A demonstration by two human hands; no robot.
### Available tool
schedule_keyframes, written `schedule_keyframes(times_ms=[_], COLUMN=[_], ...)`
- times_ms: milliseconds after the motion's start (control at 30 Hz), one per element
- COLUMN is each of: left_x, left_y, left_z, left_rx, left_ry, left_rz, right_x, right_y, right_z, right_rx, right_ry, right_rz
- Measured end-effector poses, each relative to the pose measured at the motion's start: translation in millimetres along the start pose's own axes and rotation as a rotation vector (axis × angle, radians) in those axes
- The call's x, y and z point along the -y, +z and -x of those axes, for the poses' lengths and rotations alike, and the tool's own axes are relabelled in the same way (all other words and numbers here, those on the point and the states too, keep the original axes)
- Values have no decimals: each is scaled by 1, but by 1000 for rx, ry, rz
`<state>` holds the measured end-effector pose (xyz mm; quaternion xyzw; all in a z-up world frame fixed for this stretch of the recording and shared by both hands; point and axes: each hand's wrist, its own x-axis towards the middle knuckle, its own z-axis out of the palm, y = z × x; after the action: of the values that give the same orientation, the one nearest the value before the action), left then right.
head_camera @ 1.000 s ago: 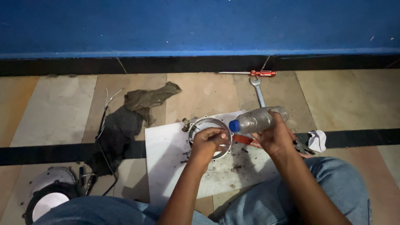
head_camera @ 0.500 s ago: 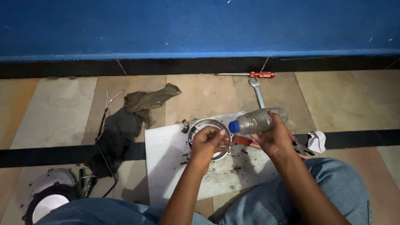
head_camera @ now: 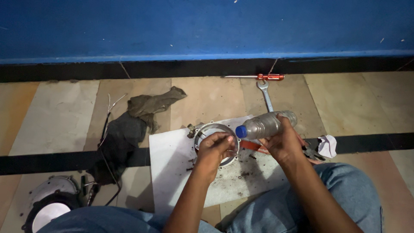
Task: The person sits on the floor and cleans a circular mechanical part, likely a stator or clutch housing, using a plastic bottle to pour liquid and a rag to wipe. The person repeatedly pours liquid into the part's recesses and scrubs the interior with their fingers and the cloth.
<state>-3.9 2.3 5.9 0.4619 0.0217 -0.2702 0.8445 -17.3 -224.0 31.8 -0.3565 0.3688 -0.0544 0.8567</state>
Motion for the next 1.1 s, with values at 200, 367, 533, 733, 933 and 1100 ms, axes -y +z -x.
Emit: schedule_keyframes(times_ms=[200,367,533,733,933,1100], left_x=[-2,-12,-17,-5,15,23], left_y=[1,9,12,7,-7,-12], left_z=[-1,5,8,-1,-10,-12], left_rx=[18,-33,-27,-36,-111,-165], left_ry=[-13,-8,-5,-21,-36,238], left_rz=[56,-22,-35,-57,-305,-694], right_x=[1,2,1,1,-1,-4], right_y=[0,0,1,1,-4,-9], right_z=[-1,0,1,-1,-6,-10], right_rx=[33,-2,-7,-6,14,105], right_ry=[-2,17,11,-2,-58,-123], right_rz=[-8,-25,-26,20,76,88])
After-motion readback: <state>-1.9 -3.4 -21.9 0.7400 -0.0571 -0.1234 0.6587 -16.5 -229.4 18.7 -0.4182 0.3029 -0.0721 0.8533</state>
